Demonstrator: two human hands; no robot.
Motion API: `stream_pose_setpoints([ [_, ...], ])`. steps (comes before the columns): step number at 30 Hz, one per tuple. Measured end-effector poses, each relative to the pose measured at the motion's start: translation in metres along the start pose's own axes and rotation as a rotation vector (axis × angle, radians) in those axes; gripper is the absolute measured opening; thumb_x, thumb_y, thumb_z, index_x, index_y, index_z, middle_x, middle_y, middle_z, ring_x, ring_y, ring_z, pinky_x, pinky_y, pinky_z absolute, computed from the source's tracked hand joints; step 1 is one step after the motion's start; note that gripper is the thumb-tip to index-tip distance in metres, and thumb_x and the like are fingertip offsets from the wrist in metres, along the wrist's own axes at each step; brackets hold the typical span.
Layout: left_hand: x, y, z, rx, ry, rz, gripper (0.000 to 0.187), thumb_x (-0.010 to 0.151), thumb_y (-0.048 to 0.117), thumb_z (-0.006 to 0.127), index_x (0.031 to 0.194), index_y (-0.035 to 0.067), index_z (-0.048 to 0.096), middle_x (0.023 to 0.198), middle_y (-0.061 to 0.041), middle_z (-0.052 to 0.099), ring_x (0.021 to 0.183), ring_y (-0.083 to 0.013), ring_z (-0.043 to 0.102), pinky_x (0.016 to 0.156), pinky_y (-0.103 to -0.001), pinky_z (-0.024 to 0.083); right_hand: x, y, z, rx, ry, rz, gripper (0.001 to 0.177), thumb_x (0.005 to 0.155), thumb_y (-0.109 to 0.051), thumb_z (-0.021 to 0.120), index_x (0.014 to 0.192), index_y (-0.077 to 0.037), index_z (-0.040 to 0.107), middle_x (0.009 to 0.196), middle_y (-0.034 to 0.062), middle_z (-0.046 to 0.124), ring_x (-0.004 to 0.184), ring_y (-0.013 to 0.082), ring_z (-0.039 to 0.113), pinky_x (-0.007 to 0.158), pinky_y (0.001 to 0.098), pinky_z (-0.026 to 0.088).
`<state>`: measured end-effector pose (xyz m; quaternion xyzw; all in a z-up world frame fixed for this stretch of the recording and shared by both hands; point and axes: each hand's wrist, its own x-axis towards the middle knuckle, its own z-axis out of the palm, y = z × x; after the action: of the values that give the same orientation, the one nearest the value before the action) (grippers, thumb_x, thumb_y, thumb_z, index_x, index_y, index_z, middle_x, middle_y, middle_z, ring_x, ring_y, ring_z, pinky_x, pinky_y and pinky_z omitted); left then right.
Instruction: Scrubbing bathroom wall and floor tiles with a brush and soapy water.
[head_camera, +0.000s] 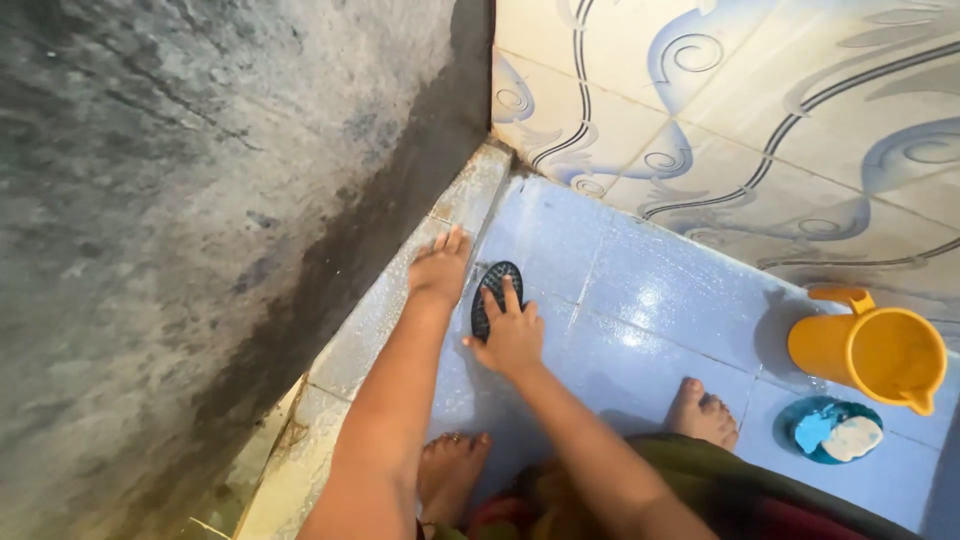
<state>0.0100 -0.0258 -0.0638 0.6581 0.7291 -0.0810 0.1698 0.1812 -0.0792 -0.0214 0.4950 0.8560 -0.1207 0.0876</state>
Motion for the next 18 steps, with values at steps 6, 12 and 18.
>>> stream_pose_setpoints([
  [6,-0.037,-0.013,0.013,-0.138,-0.064,-0.065,0.058,0.102,0.012,0.028,0.160,0.019,0.025,0.172,0.001,0.013,0.155,-0.0202,0.021,0.122,-0.042,0.024,0.021,-0.001,0.022,0.195,0.069,0.198,0.085,0.073,-0.034,0.082,0.149,-0.016,0.050,0.165,0.0170,0.031,0.114,0.0461,0.054,0.094,0.0507,0.050],
  [12,-0.039,-0.038,-0.011,0.003,-0.162,0.078,0.063,0.105,0.006,0.035,0.163,0.024,0.018,0.174,0.006,0.010,0.155,-0.0177,0.022,0.123,-0.036,0.028,0.041,-0.025,0.051,1.695,0.154,0.391,0.092,0.075,-0.021,0.072,0.157,-0.001,0.034,0.154,0.0273,0.051,0.135,0.0355,0.055,0.108,0.0403,0.045],
  [18,-0.029,-0.044,-0.023,0.025,-0.185,0.238,0.108,0.080,0.009,0.080,0.162,0.018,0.011,0.171,0.000,0.007,0.155,-0.0178,0.017,0.122,-0.034,0.024,0.040,-0.021,0.077,1.069,0.181,0.044,0.094,0.095,-0.026,0.074,0.160,0.002,0.012,0.166,0.0332,0.015,0.152,0.0377,0.026,0.118,0.0399,0.030],
])
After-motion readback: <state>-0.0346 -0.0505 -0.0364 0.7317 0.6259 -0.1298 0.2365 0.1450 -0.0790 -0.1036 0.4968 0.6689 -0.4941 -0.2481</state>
